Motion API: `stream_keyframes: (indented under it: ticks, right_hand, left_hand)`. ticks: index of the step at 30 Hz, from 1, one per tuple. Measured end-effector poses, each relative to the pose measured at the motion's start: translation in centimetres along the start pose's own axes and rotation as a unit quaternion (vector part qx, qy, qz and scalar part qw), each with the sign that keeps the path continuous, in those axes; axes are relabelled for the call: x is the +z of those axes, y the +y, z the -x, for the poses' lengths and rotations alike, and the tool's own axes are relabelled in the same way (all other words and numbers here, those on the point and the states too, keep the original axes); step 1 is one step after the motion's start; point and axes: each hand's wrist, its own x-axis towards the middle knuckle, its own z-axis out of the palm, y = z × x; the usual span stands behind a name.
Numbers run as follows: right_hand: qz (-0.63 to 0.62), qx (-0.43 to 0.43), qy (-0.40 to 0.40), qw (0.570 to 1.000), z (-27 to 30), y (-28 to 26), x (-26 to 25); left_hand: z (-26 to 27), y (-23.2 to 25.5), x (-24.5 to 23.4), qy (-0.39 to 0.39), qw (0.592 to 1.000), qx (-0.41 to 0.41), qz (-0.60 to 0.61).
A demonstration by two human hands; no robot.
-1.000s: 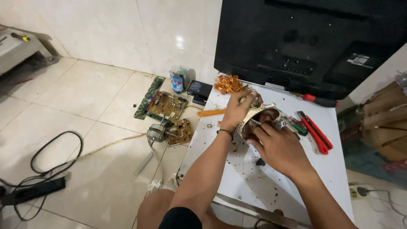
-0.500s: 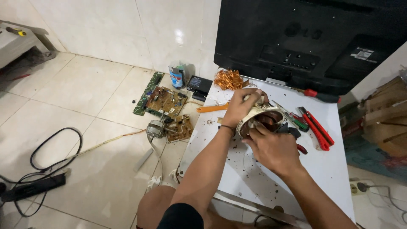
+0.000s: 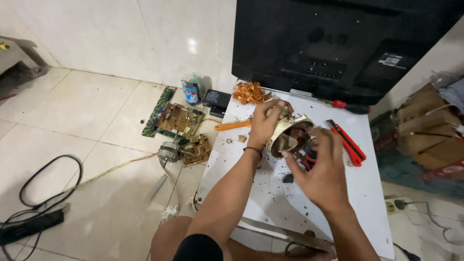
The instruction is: Disassembling a plastic housing component using a utility knife and pliers on a white surface.
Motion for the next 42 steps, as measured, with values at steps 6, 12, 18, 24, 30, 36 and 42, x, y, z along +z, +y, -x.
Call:
stream_keyframes:
  ticks: [6, 12, 18, 24, 30, 36, 42]
  right_hand:
    - [-0.140, 0.265, -0.052, 0.953, -1.4, -1.6, 0.2]
    - [-0.161, 0.331, -0.045, 0.929, -2.0, -2.5, 0.8]
    - [-0.165, 0.308, -0.029, 0.937, -1.4, -2.7, 1.1]
    - [-0.109, 0.164, -0.012, 0.980, -1.0, -1.9, 1.7]
    - [-0.062, 0.067, -0.013, 0.996, -0.5, -0.6, 1.9]
    - [-0.102, 0.125, -0.104, 0.981, -0.7, -0.2, 0.9]
    - [-0.322, 0.405, 0.000, 0.856, -0.8, -1.1, 1.5]
  left_hand:
    - [-0.3, -3.2, -0.1, 0.010, 1.000, 0.015, 0.020]
    - [0.1, -2.2, -0.3, 0.045, 0.998, -0.038, 0.025]
    - [0.4, -0.6, 0.0, 0.067, 0.995, -0.075, 0.015]
    - [0.6, 0.8, 0.7, 0.082, 0.990, -0.103, 0.053]
    - [0.6, 1.6, 0.3, 0.021, 0.998, -0.044, 0.038]
    - [0.6, 1.5, 1.2, -0.021, 0.998, -0.010, 0.050]
    - [0.7, 2.2, 1.3, 0.031, 0.994, 0.059, 0.086]
